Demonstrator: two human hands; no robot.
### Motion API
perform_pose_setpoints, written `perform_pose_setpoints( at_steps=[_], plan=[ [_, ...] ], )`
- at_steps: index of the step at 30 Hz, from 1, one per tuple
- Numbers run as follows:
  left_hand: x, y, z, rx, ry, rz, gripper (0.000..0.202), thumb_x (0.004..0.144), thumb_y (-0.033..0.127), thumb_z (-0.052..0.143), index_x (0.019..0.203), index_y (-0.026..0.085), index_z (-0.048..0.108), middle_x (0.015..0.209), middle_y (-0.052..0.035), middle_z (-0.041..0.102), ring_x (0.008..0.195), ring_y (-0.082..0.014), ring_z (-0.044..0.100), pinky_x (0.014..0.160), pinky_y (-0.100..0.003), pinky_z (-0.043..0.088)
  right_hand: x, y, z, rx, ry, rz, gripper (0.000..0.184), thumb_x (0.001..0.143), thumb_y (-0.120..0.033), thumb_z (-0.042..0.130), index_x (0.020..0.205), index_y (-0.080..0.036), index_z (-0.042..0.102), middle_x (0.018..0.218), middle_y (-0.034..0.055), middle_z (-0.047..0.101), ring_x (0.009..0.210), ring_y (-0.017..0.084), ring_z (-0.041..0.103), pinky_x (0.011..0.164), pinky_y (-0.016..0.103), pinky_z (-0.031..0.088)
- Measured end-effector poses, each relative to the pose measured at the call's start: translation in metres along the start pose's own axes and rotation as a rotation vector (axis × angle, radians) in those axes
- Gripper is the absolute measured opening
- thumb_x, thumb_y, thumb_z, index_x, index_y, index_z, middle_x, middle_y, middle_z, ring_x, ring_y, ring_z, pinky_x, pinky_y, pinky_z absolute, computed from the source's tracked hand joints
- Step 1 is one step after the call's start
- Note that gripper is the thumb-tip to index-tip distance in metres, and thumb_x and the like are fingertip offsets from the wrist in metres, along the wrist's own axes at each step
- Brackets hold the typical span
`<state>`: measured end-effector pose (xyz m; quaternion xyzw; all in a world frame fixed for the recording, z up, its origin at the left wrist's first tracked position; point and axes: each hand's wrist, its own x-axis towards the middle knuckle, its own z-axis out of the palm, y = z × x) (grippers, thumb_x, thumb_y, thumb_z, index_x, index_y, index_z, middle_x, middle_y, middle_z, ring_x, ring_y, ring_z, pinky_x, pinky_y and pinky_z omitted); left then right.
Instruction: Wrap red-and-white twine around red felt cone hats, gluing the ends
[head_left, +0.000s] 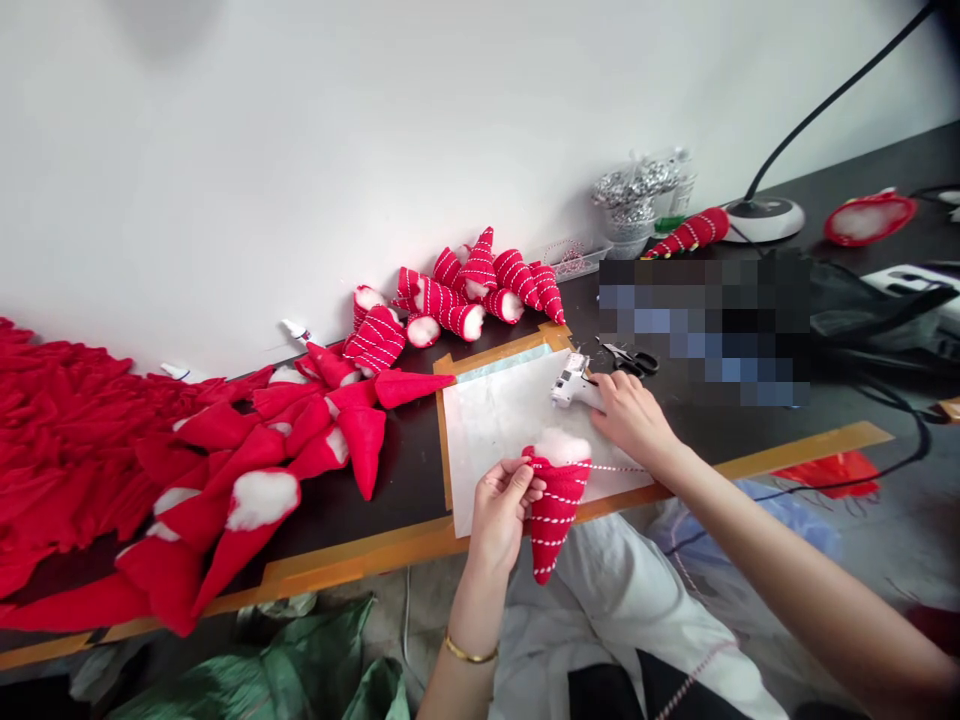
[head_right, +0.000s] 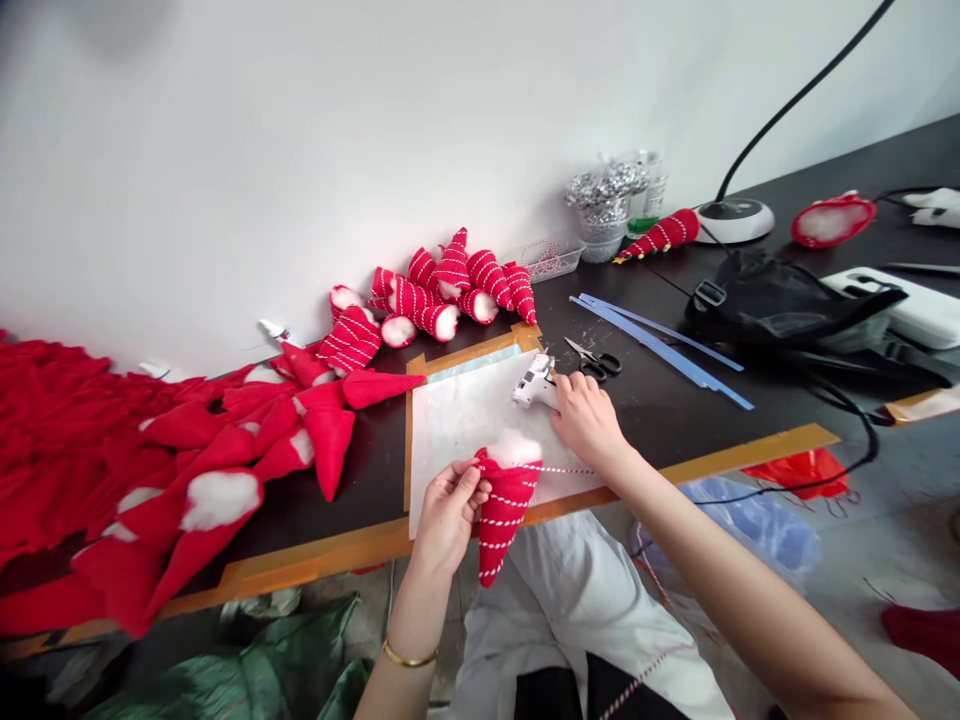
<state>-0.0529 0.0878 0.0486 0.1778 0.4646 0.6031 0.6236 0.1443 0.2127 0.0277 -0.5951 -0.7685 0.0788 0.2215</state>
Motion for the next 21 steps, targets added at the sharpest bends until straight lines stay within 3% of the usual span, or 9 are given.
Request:
perform_pose_setpoints(
  at_steps=[4, 8, 10, 13, 17, 21],
  plan=[
    [0.001, 0.002, -0.001, -0.064, -0.009, -0.028, 0.040, 0.052, 0.030, 0.099, 0.075, 0.012, 0.072, 0.067, 0.0000, 0.072, 0.058, -0.0064, 0.065, 0.056, -0.013, 0.051, 0.001, 0.001, -0.002, 0.152, 0.023, 0.019, 0.041, 0.081, -0.015, 0.056, 0.121, -0.011, 0.062, 0.106, 0.0174, 0.067, 0.088, 0.030, 0.066, 0.080, 0.040, 0.051],
    [0.004, 0.004, -0.003, -0.114, 0.006, -0.071, 0.041, 0.050, 0.030, 0.100, 0.075, 0.011, 0.074, 0.065, 0.0000, 0.071, 0.057, -0.0059, 0.064, 0.053, -0.012, 0.051, -0.026, -0.002, -0.015, 0.392, 0.040, -0.032, 0.032, 0.093, -0.029, 0.048, 0.118, -0.013, 0.059, 0.112, 0.0164, 0.069, 0.099, 0.028, 0.069, 0.086, 0.037, 0.055],
    [0.006, 0.005, -0.005, -0.139, 0.017, -0.077, 0.040, 0.049, 0.029, 0.100, 0.075, 0.012, 0.074, 0.066, 0.0000, 0.071, 0.057, -0.0054, 0.063, 0.054, -0.011, 0.052, -0.047, -0.008, -0.025, 0.659, -0.052, -0.081, 0.030, 0.097, -0.038, 0.048, 0.113, -0.016, 0.061, 0.109, 0.0140, 0.073, 0.097, 0.027, 0.072, 0.086, 0.037, 0.058],
    [0.008, 0.008, -0.008, -0.156, 0.026, -0.090, 0.039, 0.051, 0.029, 0.100, 0.074, 0.012, 0.075, 0.065, -0.0001, 0.071, 0.056, -0.0048, 0.062, 0.053, -0.011, 0.052, -0.079, -0.019, -0.039, 0.977, -0.272, -0.087, 0.030, 0.091, -0.048, 0.064, 0.099, -0.019, 0.070, 0.096, 0.0113, 0.078, 0.088, 0.029, 0.074, 0.081, 0.038, 0.061],
    [0.007, 0.010, -0.010, -0.157, 0.014, -0.092, 0.040, 0.052, 0.029, 0.099, 0.078, 0.010, 0.076, 0.068, -0.0016, 0.073, 0.056, -0.0049, 0.063, 0.055, -0.011, 0.053, -0.108, -0.030, -0.045, 0.959, -0.336, -0.039, 0.028, 0.089, -0.047, 0.069, 0.095, -0.020, 0.074, 0.093, 0.0096, 0.078, 0.089, 0.029, 0.074, 0.084, 0.039, 0.060],
    [0.006, 0.010, -0.009, -0.162, 0.003, -0.090, 0.039, 0.053, 0.029, 0.099, 0.078, 0.009, 0.077, 0.068, -0.0018, 0.073, 0.057, -0.0053, 0.064, 0.055, -0.011, 0.053, -0.116, -0.030, -0.038, 0.935, -0.339, 0.001, 0.031, 0.090, -0.050, 0.067, 0.096, -0.020, 0.072, 0.090, 0.0092, 0.077, 0.084, 0.028, 0.073, 0.080, 0.040, 0.061]
  ],
)
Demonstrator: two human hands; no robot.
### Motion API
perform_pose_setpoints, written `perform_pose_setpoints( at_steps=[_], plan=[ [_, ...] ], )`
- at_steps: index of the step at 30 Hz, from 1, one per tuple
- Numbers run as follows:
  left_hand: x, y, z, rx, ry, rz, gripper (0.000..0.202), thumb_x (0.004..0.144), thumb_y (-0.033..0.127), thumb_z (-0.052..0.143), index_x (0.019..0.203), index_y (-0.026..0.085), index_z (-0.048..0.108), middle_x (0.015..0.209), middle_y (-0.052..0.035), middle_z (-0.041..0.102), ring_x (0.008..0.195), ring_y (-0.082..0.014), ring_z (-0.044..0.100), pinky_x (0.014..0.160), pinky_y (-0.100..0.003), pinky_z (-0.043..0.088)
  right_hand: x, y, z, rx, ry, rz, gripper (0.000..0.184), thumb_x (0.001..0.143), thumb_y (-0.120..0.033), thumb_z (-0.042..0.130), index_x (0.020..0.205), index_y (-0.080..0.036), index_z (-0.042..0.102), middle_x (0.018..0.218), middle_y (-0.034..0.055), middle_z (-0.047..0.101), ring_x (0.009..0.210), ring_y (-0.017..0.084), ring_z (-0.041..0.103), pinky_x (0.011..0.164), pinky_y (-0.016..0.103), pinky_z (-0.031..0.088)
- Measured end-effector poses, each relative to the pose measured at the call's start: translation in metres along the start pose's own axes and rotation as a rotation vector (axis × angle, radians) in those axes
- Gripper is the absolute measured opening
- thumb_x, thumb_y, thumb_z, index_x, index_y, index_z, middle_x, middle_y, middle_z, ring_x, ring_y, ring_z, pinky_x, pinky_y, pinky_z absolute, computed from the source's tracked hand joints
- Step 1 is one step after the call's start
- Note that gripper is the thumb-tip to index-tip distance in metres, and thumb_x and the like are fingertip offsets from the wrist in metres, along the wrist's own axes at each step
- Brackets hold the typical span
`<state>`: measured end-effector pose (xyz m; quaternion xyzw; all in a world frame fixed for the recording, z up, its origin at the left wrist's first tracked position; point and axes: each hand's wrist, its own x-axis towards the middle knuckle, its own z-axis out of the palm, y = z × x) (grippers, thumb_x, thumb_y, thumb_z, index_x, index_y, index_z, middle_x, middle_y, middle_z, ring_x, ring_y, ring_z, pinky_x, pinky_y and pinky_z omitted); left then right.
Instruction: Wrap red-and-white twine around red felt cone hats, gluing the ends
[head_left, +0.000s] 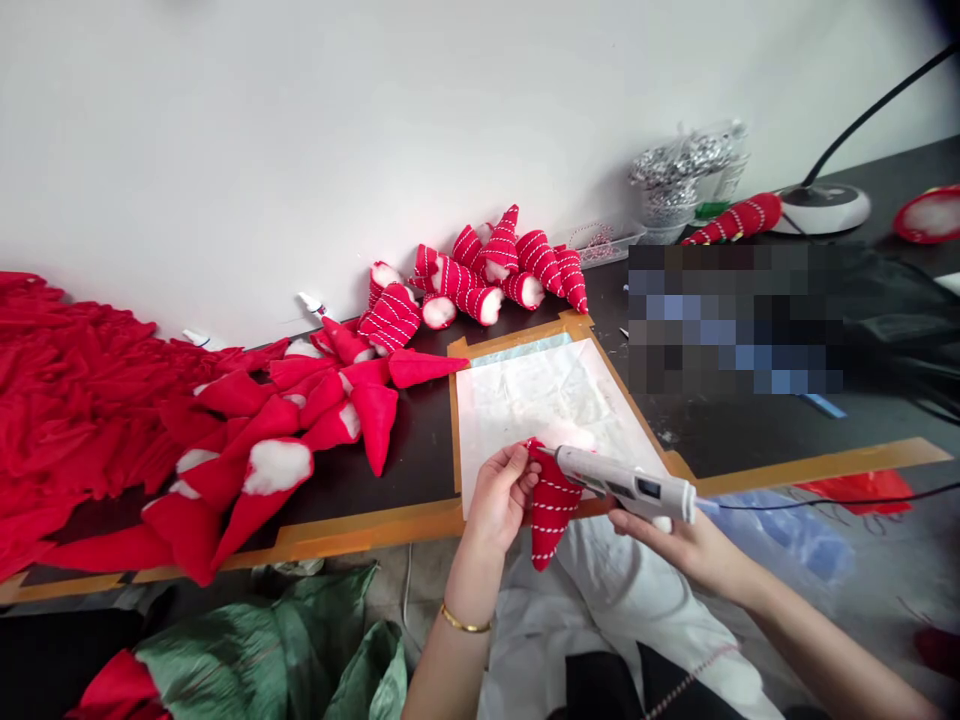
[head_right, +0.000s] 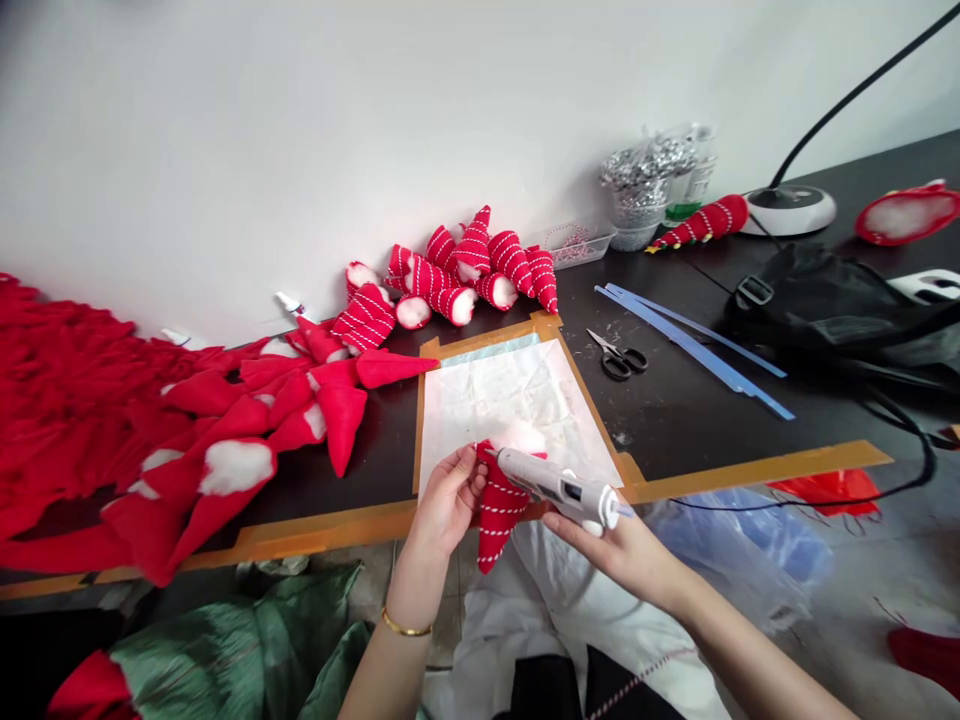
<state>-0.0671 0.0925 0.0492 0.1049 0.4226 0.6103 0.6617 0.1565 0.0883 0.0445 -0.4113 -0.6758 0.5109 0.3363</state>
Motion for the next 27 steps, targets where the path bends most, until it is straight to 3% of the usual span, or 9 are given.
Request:
perform_pose_setpoints(
  at_steps=[4, 10, 16, 21, 27],
  plan=[
    [0.0001, 0.0003, 0.0003, 0.027, -0.005, -0.006, 0.039, 0.052, 0.029, 0.099, 0.077, 0.010, 0.077, 0.067, -0.0024, 0.074, 0.056, -0.0062, 0.065, 0.054, -0.011, 0.052, 0.0014, 0.0019, 0.0004, 0.011, -0.013, 0.052, 0.032, 0.090, -0.051, 0.066, 0.096, -0.020, 0.070, 0.084, 0.0075, 0.074, 0.074, 0.026, 0.072, 0.069, 0.036, 0.061],
    [-0.0003, 0.0006, 0.0016, 0.046, -0.009, -0.001, 0.038, 0.052, 0.030, 0.099, 0.076, 0.011, 0.076, 0.067, -0.0015, 0.073, 0.056, -0.0064, 0.064, 0.055, -0.012, 0.052, 0.0012, -0.0016, -0.0005, -0.027, -0.006, 0.001, 0.027, 0.091, -0.048, 0.064, 0.084, -0.022, 0.067, 0.063, 0.0006, 0.064, 0.059, 0.021, 0.064, 0.063, 0.033, 0.057],
    [0.0006, 0.0000, 0.0032, 0.053, -0.025, 0.007, 0.037, 0.054, 0.030, 0.099, 0.077, 0.011, 0.076, 0.070, -0.0015, 0.073, 0.058, -0.0061, 0.063, 0.056, -0.013, 0.052, 0.0011, -0.0011, -0.0008, -0.052, -0.006, 0.010, 0.033, 0.092, -0.046, 0.063, 0.069, -0.023, 0.060, 0.057, 0.0001, 0.059, 0.060, 0.021, 0.064, 0.061, 0.032, 0.057],
    [0.0006, 0.0005, 0.0034, 0.054, -0.008, 0.000, 0.039, 0.052, 0.030, 0.099, 0.076, 0.010, 0.075, 0.068, -0.0013, 0.073, 0.057, -0.0064, 0.063, 0.056, -0.014, 0.051, 0.0034, -0.0036, -0.0003, -0.035, 0.000, -0.005, 0.034, 0.091, -0.050, 0.063, 0.069, -0.024, 0.063, 0.055, 0.0011, 0.059, 0.066, 0.025, 0.068, 0.061, 0.034, 0.059],
    [-0.0009, -0.0003, 0.0025, 0.062, -0.006, 0.002, 0.040, 0.052, 0.031, 0.099, 0.076, 0.011, 0.075, 0.069, -0.0009, 0.072, 0.058, -0.0063, 0.063, 0.056, -0.014, 0.052, 0.0015, -0.0019, 0.0003, -0.020, -0.030, 0.022, 0.034, 0.093, -0.050, 0.061, 0.073, -0.022, 0.062, 0.056, -0.0005, 0.060, 0.051, 0.018, 0.060, 0.049, 0.029, 0.052]
  ],
)
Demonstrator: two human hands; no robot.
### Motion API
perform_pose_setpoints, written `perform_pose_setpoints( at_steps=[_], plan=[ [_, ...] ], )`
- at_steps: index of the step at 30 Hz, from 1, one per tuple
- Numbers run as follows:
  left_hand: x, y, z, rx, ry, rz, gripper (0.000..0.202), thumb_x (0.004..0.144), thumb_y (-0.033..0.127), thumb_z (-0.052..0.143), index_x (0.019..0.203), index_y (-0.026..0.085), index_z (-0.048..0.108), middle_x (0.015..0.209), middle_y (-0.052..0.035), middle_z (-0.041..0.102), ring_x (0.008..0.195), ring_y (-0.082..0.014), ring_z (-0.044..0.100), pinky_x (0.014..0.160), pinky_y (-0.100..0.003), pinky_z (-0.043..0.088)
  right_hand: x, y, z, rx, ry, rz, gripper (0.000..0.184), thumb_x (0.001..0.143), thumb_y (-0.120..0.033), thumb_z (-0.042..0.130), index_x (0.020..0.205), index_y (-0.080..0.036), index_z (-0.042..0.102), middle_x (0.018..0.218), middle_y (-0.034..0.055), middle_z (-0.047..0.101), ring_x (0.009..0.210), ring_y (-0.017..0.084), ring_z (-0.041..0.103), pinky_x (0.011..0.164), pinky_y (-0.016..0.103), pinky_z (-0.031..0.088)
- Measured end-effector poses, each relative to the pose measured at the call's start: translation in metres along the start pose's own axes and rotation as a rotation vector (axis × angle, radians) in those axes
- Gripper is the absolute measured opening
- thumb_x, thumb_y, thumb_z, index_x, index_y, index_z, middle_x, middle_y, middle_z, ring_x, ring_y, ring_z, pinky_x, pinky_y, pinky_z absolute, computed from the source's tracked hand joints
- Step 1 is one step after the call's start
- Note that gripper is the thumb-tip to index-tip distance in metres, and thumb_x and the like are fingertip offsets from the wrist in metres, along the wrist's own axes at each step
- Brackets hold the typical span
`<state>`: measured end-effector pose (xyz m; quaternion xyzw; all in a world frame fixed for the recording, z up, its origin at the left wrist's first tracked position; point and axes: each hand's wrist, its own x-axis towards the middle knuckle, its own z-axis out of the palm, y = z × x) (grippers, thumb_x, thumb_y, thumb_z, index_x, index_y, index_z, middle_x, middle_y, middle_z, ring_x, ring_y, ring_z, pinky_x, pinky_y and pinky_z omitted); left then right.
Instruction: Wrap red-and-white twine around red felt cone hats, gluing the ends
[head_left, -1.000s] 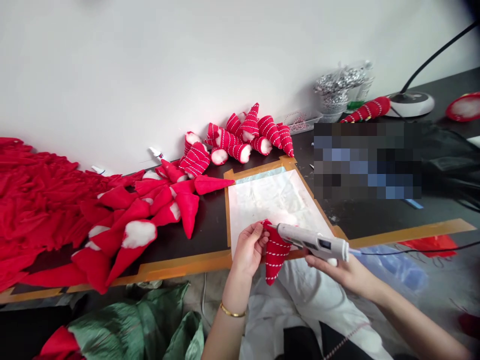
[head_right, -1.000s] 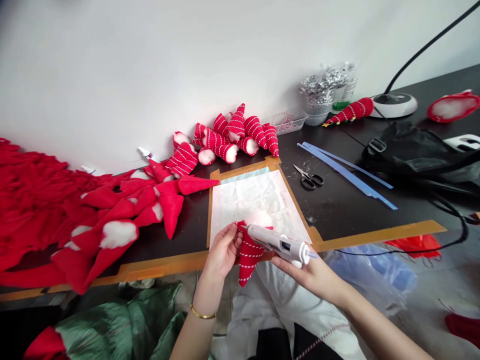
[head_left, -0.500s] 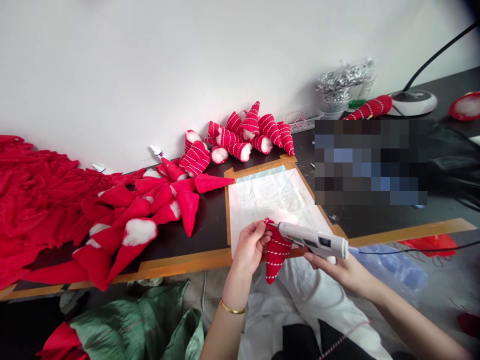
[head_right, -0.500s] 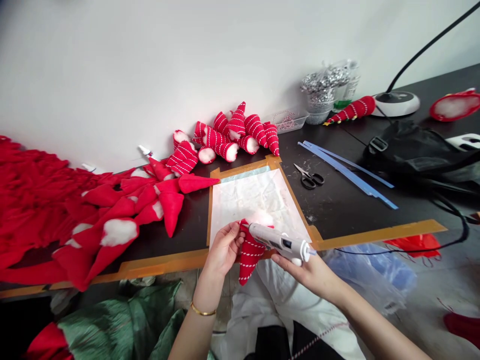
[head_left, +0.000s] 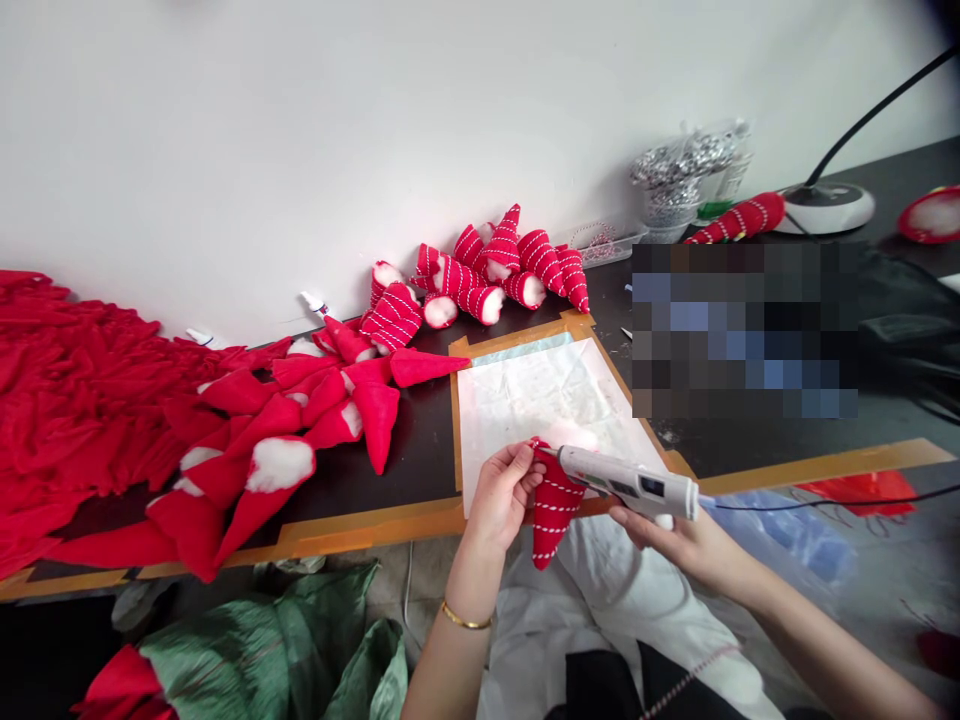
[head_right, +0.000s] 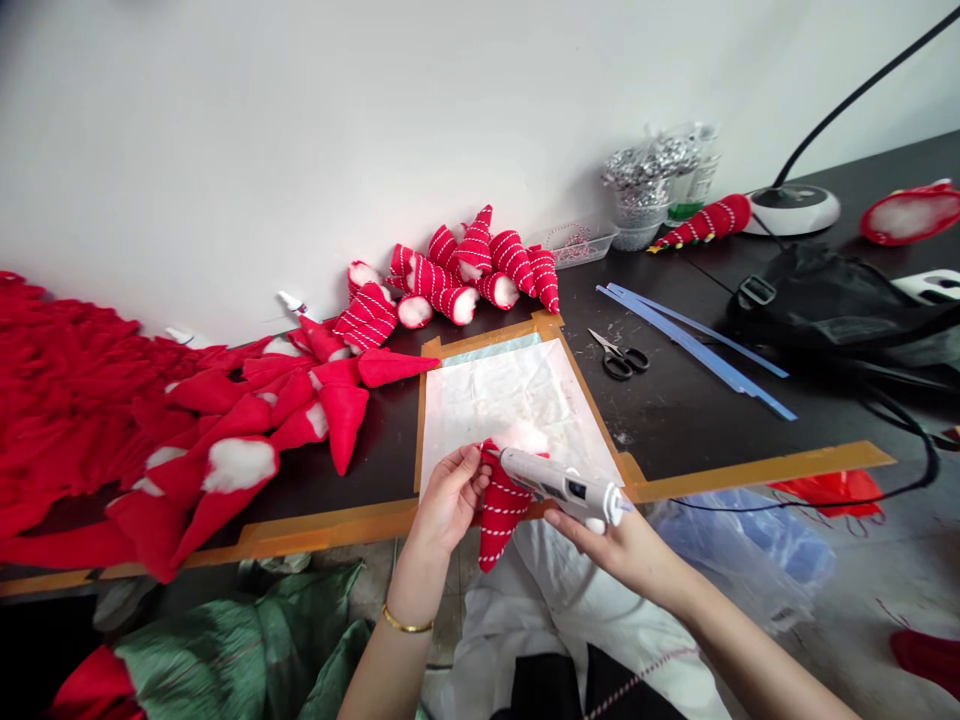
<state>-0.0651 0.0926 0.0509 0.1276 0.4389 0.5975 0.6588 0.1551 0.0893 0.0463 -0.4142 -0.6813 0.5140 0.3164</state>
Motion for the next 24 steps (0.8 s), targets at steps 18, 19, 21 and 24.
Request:
perform_pose_setpoints(
  at_steps=[18, 19, 21, 24],
  plan=[
    [0.0007, -0.0013, 0.0004, 0.040, 0.003, 0.054, 0.036, 0.056, 0.031, 0.097, 0.077, 0.011, 0.075, 0.072, -0.0024, 0.074, 0.060, -0.0079, 0.064, 0.061, -0.016, 0.052, -0.0086, 0.0080, -0.0030, 0.074, 0.018, 0.108, 0.038, 0.091, -0.052, 0.063, 0.069, -0.021, 0.063, 0.065, 0.0029, 0.067, 0.063, 0.021, 0.067, 0.062, 0.032, 0.057],
    [0.0010, -0.0019, -0.0001, 0.052, 0.002, 0.069, 0.035, 0.057, 0.031, 0.097, 0.077, 0.012, 0.074, 0.071, -0.0024, 0.074, 0.060, -0.0083, 0.065, 0.061, -0.017, 0.052, -0.0095, 0.0087, -0.0032, 0.080, 0.018, 0.108, 0.036, 0.091, -0.052, 0.063, 0.071, -0.022, 0.063, 0.066, 0.0030, 0.068, 0.064, 0.021, 0.067, 0.063, 0.032, 0.057],
    [0.0018, -0.0029, -0.0012, 0.083, 0.005, 0.100, 0.034, 0.060, 0.031, 0.095, 0.078, 0.012, 0.074, 0.070, -0.0022, 0.074, 0.060, -0.0089, 0.065, 0.061, -0.018, 0.052, -0.0103, 0.0090, -0.0028, 0.079, 0.012, 0.092, 0.033, 0.091, -0.051, 0.063, 0.076, -0.022, 0.065, 0.067, 0.0028, 0.069, 0.063, 0.021, 0.067, 0.061, 0.032, 0.057],
    [0.0031, -0.0038, -0.0026, 0.129, 0.015, 0.139, 0.033, 0.060, 0.031, 0.095, 0.079, 0.013, 0.074, 0.072, -0.0024, 0.075, 0.061, -0.0097, 0.065, 0.063, -0.019, 0.052, -0.0082, 0.0070, -0.0005, 0.047, -0.024, 0.044, 0.031, 0.093, -0.050, 0.061, 0.081, -0.021, 0.067, 0.065, 0.0021, 0.068, 0.062, 0.021, 0.066, 0.061, 0.032, 0.056]
  ],
)
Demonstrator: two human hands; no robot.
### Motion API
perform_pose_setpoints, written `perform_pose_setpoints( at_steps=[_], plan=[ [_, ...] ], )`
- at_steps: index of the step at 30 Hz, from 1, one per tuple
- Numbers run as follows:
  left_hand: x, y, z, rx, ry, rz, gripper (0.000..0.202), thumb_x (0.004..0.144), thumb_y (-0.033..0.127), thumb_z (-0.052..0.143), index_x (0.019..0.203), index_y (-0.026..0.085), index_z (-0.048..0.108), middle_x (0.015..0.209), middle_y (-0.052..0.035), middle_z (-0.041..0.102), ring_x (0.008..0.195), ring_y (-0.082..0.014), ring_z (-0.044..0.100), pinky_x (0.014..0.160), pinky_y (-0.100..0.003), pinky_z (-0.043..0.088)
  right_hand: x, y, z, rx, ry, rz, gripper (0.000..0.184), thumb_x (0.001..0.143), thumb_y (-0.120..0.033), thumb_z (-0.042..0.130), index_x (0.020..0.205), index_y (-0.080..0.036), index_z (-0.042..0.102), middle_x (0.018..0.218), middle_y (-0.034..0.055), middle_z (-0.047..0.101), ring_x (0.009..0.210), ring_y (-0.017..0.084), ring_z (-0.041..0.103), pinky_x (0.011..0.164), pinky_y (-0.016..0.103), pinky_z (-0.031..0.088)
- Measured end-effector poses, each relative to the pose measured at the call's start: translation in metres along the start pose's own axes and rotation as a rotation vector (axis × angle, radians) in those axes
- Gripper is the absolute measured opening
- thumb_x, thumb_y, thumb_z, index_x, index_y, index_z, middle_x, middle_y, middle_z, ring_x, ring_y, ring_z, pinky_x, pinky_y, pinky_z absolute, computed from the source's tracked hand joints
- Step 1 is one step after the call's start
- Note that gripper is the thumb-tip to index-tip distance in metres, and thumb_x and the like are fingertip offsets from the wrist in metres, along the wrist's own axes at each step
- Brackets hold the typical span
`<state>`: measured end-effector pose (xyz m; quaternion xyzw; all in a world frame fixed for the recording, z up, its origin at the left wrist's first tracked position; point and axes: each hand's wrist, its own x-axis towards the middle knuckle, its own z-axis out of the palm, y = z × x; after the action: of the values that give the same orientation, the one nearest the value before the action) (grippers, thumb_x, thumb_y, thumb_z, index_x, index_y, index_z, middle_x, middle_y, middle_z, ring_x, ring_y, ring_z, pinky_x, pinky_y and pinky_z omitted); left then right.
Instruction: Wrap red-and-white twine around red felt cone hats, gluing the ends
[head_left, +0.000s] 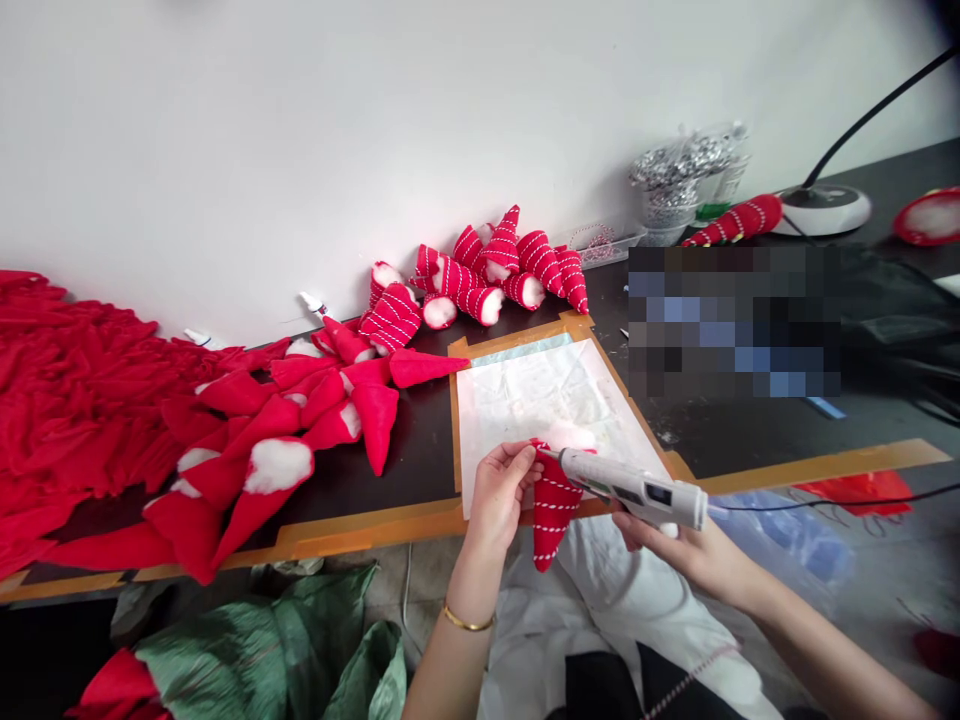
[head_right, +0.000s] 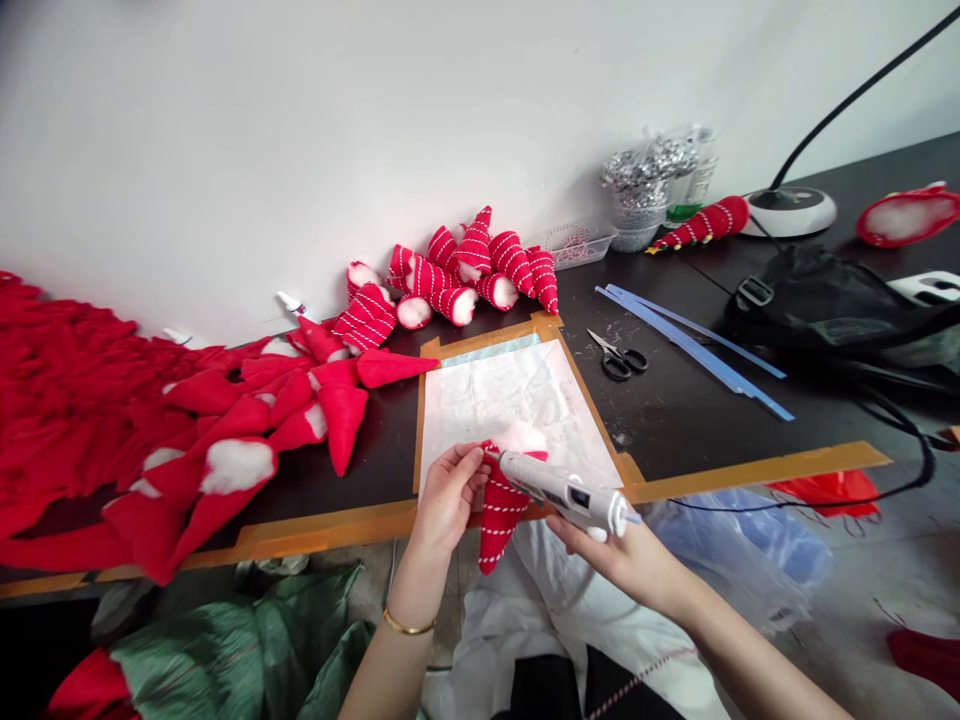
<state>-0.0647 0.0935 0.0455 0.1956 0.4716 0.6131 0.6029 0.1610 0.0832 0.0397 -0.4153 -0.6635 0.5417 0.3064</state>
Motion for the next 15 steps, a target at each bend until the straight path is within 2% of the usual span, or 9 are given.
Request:
perform_pose_setpoints(
  at_steps=[8, 13, 15],
  plan=[
    [0.000, -0.001, -0.001, 0.034, 0.014, 0.016, 0.034, 0.058, 0.032, 0.095, 0.075, 0.013, 0.072, 0.073, -0.0014, 0.074, 0.058, -0.0087, 0.064, 0.059, -0.019, 0.049, 0.005, -0.009, 0.004, 0.052, 0.025, -0.011, 0.024, 0.093, -0.043, 0.064, 0.082, -0.021, 0.065, 0.067, 0.0010, 0.066, 0.062, 0.019, 0.064, 0.061, 0.031, 0.057],
    [0.000, -0.001, -0.001, 0.068, 0.017, 0.026, 0.035, 0.059, 0.035, 0.094, 0.076, 0.013, 0.072, 0.071, -0.0004, 0.073, 0.057, -0.0080, 0.062, 0.057, -0.019, 0.047, 0.005, -0.015, 0.004, 0.081, 0.026, 0.007, 0.032, 0.093, -0.046, 0.064, 0.072, -0.022, 0.060, 0.063, 0.0008, 0.061, 0.063, 0.019, 0.063, 0.059, 0.029, 0.058],
    [0.000, -0.001, -0.001, 0.075, 0.015, 0.024, 0.035, 0.059, 0.035, 0.094, 0.075, 0.014, 0.072, 0.071, -0.0001, 0.072, 0.057, -0.0080, 0.062, 0.057, -0.019, 0.047, 0.005, -0.015, 0.003, 0.078, 0.018, 0.025, 0.031, 0.093, -0.047, 0.063, 0.076, -0.022, 0.062, 0.063, 0.0006, 0.060, 0.064, 0.020, 0.064, 0.059, 0.029, 0.058]
  ],
)
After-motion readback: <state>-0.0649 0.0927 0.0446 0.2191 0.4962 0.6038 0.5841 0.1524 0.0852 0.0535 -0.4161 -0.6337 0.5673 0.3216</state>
